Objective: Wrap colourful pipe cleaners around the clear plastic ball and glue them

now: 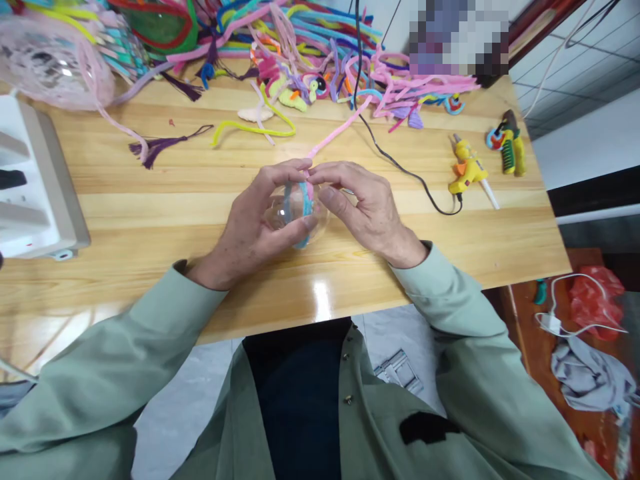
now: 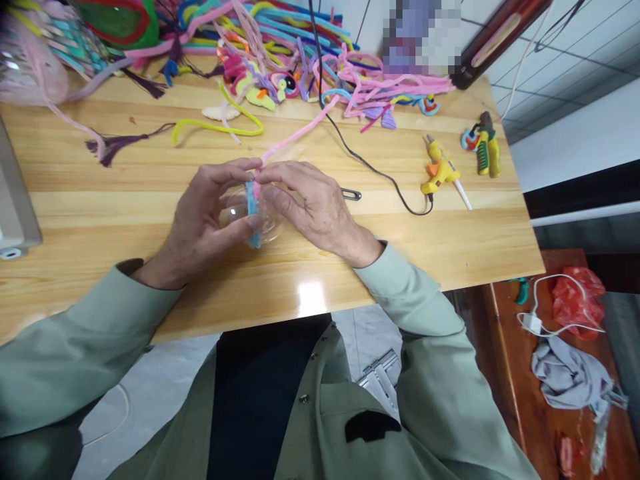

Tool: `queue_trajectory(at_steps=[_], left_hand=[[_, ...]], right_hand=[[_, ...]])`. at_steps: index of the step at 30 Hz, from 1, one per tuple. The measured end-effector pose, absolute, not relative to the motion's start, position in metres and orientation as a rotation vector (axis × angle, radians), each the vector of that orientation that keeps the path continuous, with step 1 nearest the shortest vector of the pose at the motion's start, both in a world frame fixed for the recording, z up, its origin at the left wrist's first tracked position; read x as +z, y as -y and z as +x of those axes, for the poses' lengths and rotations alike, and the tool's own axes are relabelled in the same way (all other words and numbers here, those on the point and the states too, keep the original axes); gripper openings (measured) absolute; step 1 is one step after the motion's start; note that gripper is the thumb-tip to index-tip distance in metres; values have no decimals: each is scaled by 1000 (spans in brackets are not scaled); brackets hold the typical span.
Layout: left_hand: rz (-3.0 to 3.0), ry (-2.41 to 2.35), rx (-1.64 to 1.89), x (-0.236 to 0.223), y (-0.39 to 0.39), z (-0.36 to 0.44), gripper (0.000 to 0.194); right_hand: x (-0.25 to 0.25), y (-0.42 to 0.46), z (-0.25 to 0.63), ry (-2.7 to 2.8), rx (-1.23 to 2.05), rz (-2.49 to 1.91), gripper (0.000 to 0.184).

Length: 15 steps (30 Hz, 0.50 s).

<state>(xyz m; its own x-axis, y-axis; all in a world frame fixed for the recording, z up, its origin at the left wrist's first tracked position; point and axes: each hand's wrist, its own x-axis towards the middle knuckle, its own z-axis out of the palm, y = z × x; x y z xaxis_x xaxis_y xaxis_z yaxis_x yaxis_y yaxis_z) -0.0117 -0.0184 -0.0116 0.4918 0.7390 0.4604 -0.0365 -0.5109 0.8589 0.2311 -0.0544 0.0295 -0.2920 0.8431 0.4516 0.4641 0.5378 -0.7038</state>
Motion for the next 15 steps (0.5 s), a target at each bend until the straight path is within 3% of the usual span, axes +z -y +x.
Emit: queue_trajectory(at_steps=[15], left_hand=[[1902,-614,1083,-1,25,-11,61]], right_hand=[[25,52,230,1931,645,-1053,48]])
